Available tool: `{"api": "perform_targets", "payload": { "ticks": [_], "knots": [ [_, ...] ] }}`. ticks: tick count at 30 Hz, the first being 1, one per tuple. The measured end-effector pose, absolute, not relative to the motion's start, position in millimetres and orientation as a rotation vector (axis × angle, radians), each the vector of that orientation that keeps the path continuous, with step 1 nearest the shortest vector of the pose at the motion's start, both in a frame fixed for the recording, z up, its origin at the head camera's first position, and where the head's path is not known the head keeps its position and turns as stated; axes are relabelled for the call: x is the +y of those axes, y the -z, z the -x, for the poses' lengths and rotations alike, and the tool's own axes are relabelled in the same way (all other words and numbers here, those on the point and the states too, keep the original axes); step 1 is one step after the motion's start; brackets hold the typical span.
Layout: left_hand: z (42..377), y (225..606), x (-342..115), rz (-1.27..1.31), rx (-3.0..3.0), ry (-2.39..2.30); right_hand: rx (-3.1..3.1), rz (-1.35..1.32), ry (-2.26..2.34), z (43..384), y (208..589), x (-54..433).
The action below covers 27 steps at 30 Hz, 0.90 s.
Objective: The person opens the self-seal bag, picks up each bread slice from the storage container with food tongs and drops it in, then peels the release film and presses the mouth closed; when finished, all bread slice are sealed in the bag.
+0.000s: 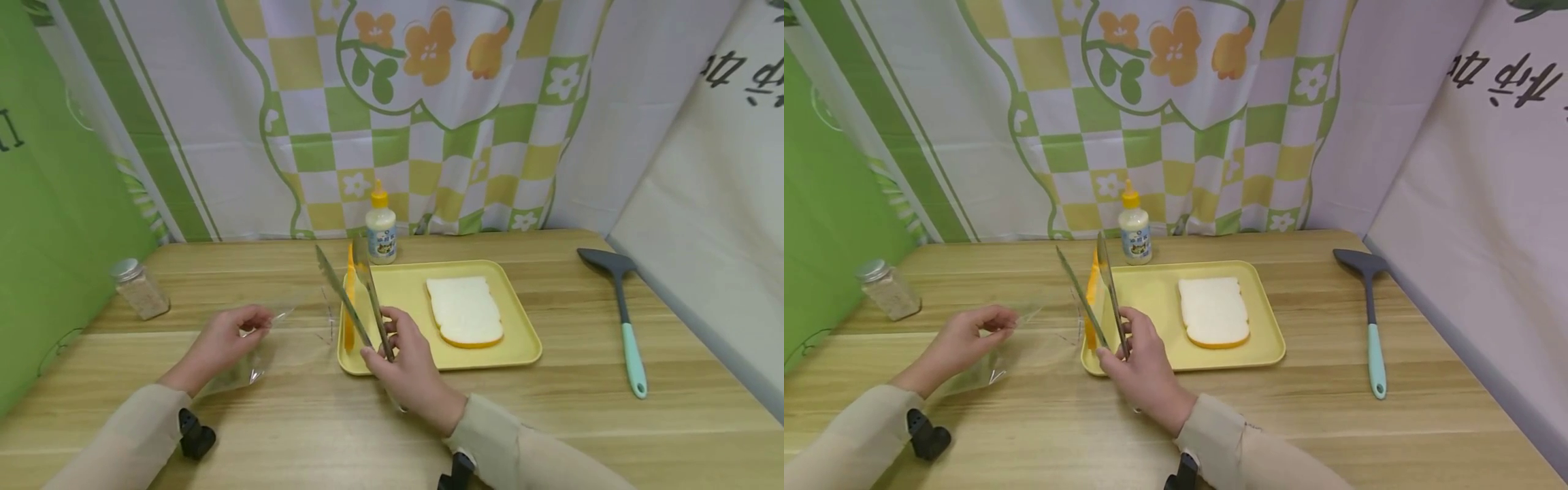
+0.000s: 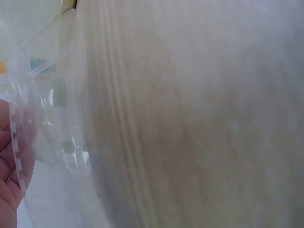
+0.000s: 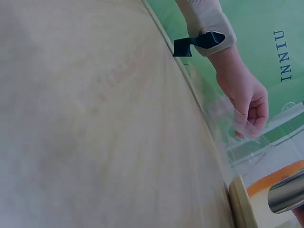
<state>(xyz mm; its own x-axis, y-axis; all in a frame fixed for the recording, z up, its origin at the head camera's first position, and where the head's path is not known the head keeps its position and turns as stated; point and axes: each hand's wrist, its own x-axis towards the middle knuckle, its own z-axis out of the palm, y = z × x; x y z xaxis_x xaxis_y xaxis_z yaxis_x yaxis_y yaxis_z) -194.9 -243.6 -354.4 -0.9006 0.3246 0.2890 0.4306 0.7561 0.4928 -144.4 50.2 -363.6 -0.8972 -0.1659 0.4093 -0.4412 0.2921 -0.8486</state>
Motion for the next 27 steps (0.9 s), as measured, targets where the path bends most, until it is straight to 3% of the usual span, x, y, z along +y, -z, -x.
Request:
{"api": "perform_targets", "payload": {
  "ticks": [15, 20, 27],
  "knots": [
    [196.3, 356.6, -245.5, 0.638, -2.696, 0.81, -2.231, -0.657, -1.623, 155.7, 360.8, 54.7],
    [195.2, 357.8, -244.0, 0.669, -2.666, 0.835, -2.278, -0.69, -1.649, 164.0, 351.8, 77.8],
    [194.7, 357.5, -244.1, 0.622, -2.719, 0.847, -2.307, -0.964, -1.465, 186.7, 340.3, 129.4]
  ]
}}
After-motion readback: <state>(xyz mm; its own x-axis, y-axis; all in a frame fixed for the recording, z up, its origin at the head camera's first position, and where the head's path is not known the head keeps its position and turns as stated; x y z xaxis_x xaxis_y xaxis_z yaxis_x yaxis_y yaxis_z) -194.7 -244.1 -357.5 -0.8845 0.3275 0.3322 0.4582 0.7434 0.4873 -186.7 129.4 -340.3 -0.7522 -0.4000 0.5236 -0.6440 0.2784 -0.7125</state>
